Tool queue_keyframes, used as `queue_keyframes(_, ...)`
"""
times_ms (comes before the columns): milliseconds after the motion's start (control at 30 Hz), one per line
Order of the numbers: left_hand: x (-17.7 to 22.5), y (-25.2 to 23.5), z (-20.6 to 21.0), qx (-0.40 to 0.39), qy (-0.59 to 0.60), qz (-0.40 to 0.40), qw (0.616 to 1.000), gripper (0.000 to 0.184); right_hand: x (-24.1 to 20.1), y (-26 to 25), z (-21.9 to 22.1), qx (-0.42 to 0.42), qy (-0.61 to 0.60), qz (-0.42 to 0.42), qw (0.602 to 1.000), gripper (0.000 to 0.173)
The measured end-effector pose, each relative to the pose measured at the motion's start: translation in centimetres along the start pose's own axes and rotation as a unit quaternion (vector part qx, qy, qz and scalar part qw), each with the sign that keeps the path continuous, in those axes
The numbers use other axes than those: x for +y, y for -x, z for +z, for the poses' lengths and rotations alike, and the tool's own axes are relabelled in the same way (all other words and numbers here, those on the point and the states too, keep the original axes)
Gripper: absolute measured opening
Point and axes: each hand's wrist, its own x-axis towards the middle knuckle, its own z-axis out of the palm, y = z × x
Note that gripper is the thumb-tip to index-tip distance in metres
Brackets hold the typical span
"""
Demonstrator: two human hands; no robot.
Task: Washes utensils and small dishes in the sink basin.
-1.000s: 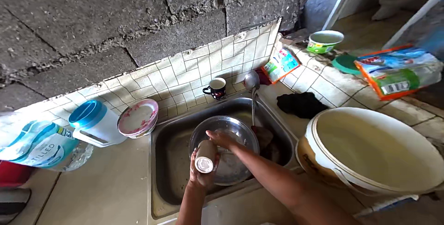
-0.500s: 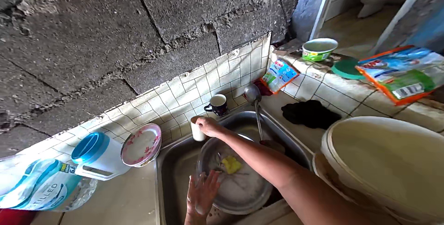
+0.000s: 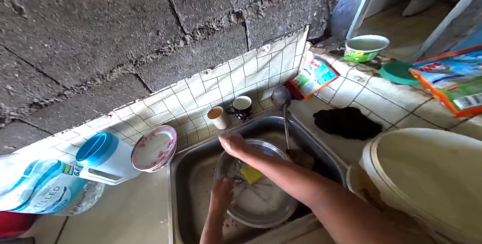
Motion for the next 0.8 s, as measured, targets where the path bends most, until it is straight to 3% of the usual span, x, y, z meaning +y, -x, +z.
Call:
queue_keyframes(67,0.2,-1.7,0.7,-0.032,-0.219,0.080,0.972,0.043,1.1,3.0,2.0,-0.149,-0.027,0.058,0.987,0.043)
queue_keyframes(167,0.4,-4.1,2.9,-0.050,-0.490,0.081,0.867,0.046,4.3,6.5,6.0,-0.258,-0.047,0.128,0.957,0.062)
queue_keyframes(267,-0.7,-5.7,5.1,-0.065,-0.678,0.010,0.732,0.057,5.9,8.0,7.3,-0.288,-0.033,0.150,0.945,0.072)
queue_keyframes(367,-2.0,-5.6,6.1,-0.088,-0.732,-0.025,0.675,0.046,6.7,9.4,7.8,-0.266,-0.020,0.151,0.952,0.055)
queue_keyframes(433,-2.0,-5.5,6.3,-0.102,-0.744,-0.027,0.660,0.044,7.2,9.9,7.1,-0.247,-0.033,0.170,0.954,0.044)
queue_keyframes(533,-0.9,-4.3,5.7,-0.148,-0.749,-0.010,0.646,0.034,8.4,9.6,5.4,-0.195,-0.162,0.239,0.937,0.046)
queue_keyframes(633,0.6,-2.4,5.0,-0.142,-0.729,-0.009,0.669,0.032,8.2,10.1,3.3,-0.037,-0.428,0.305,0.850,0.034)
queue_keyframes(700,2.3,-1.0,4.7,-0.125,-0.708,-0.010,0.695,0.034,7.2,10.7,2.2,-0.004,-0.516,0.252,0.819,0.027)
queue_keyframes(800,4.9,1.2,4.4,-0.091,-0.634,0.083,0.763,0.035,4.3,11.5,1.6,-0.041,-0.501,0.099,0.859,0.037)
